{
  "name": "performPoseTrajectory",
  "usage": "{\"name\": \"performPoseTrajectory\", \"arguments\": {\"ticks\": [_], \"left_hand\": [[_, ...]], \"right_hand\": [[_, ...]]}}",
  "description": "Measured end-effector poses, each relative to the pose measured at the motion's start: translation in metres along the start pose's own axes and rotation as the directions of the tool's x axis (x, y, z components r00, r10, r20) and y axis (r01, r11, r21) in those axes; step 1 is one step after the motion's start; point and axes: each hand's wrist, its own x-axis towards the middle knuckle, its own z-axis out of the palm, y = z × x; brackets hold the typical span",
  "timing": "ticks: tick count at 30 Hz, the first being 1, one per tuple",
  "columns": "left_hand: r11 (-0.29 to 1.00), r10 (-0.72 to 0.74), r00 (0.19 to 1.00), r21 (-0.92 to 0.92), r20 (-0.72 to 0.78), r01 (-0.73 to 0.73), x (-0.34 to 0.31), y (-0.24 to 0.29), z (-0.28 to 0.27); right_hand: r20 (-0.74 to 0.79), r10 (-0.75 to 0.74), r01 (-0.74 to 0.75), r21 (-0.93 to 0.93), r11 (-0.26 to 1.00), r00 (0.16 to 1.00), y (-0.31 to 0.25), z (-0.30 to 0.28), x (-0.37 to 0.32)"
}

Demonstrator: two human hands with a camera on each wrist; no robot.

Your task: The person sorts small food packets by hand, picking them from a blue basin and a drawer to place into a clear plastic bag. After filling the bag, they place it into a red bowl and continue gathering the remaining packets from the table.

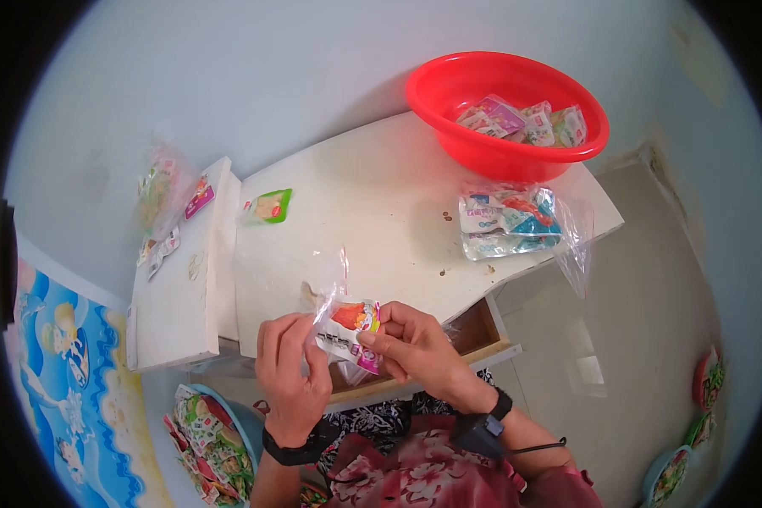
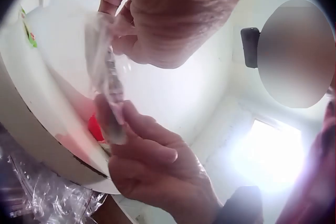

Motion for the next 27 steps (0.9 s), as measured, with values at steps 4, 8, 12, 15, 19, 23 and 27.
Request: {"name": "performPoseTrajectory", "arguments": {"ticks": [4,8,12,15,19,23,27], "left_hand": [[0.974,0.155,0.984,-0.181,0.091,-0.136,0.009,0.01,0.008],[0.944,0.166,0.986,-0.292,0.02,-0.154,0.012,0.02,0.014],[0.943,0.107,0.994,-0.318,0.011,-0.098,0.002,0.01,0.02],[0.788,0.018,0.955,-0.592,0.295,0.168,-0.015,0.002,0.025],[0.798,0.152,0.896,-0.587,0.417,0.137,-0.02,0.007,0.026],[0.818,0.011,0.969,-0.559,0.246,0.133,0.002,0.007,0.013],[0.897,-0.104,0.98,-0.41,0.169,0.166,0.03,0.029,0.005]], "right_hand": [[0.003,-0.115,0.115,-0.103,0.988,0.993,0.017,0.007,0.005],[-0.08,-0.175,0.175,0.0,0.985,0.981,0.004,0.012,0.007],[-0.162,-0.121,0.174,0.376,0.91,0.979,0.011,0.005,0.012],[-0.221,-0.1,0.193,0.456,0.869,0.97,0.021,0.009,0.012],[-0.276,-0.135,0.221,0.309,0.925,0.952,0.025,0.012,0.021],[-0.136,-0.205,0.216,0.069,0.974,0.969,0.022,-0.005,0.028],[-0.059,-0.2,0.203,0.05,0.978,0.978,0.015,0.0,0.028]]}}
